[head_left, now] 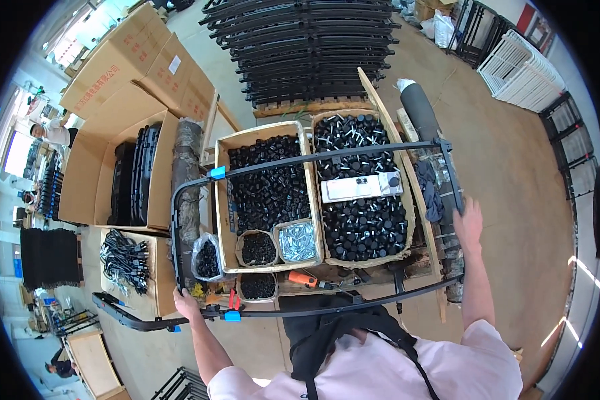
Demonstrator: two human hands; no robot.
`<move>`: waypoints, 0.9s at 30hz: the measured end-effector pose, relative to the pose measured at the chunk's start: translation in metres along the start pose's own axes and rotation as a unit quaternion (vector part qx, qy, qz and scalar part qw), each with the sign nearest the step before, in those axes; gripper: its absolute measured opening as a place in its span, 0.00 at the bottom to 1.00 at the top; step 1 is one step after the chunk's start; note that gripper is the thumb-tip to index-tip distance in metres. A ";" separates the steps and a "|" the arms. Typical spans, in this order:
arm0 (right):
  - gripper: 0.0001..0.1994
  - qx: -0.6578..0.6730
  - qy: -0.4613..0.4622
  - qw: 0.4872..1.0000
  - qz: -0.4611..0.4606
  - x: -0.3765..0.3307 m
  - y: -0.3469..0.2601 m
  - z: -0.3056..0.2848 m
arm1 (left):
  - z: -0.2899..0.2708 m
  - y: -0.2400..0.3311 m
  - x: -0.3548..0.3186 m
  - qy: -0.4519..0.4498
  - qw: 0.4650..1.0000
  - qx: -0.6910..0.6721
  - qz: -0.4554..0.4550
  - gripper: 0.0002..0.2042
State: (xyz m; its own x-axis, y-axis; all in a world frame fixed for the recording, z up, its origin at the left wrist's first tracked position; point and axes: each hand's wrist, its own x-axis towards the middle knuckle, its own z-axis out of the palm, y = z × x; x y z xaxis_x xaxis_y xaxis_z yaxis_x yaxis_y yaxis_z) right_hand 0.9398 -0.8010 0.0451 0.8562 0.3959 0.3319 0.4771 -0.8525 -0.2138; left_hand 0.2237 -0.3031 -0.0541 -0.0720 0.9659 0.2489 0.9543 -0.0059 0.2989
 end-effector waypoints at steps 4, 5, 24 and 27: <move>0.16 0.156 -0.136 0.967 -0.150 0.032 -0.067 0.047 | 0.006 0.045 -0.001 -0.067 0.997 0.025 -0.038 0.21; 0.16 0.146 -0.156 0.963 -0.165 0.037 -0.086 0.071 | 0.004 0.050 -0.001 -0.076 0.996 0.016 -0.042 0.23; 0.17 -0.001 -0.215 0.969 -0.121 0.092 -0.180 0.246 | -0.072 0.168 -0.039 -0.068 0.949 -0.280 0.127 0.07; 0.19 0.107 -0.173 0.977 -0.066 0.084 -0.186 0.218 | -0.064 0.223 -0.039 -0.111 0.920 -0.328 0.183 0.07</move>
State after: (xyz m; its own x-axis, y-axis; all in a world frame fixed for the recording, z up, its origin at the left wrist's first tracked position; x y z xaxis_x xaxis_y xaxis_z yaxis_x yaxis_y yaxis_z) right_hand 0.9663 -0.5351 -0.0876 0.7823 0.6211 0.0476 0.5872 -0.7097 -0.3892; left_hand 0.4211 -0.3585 0.0621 0.3496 0.8970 0.2703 0.5167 -0.4253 0.7430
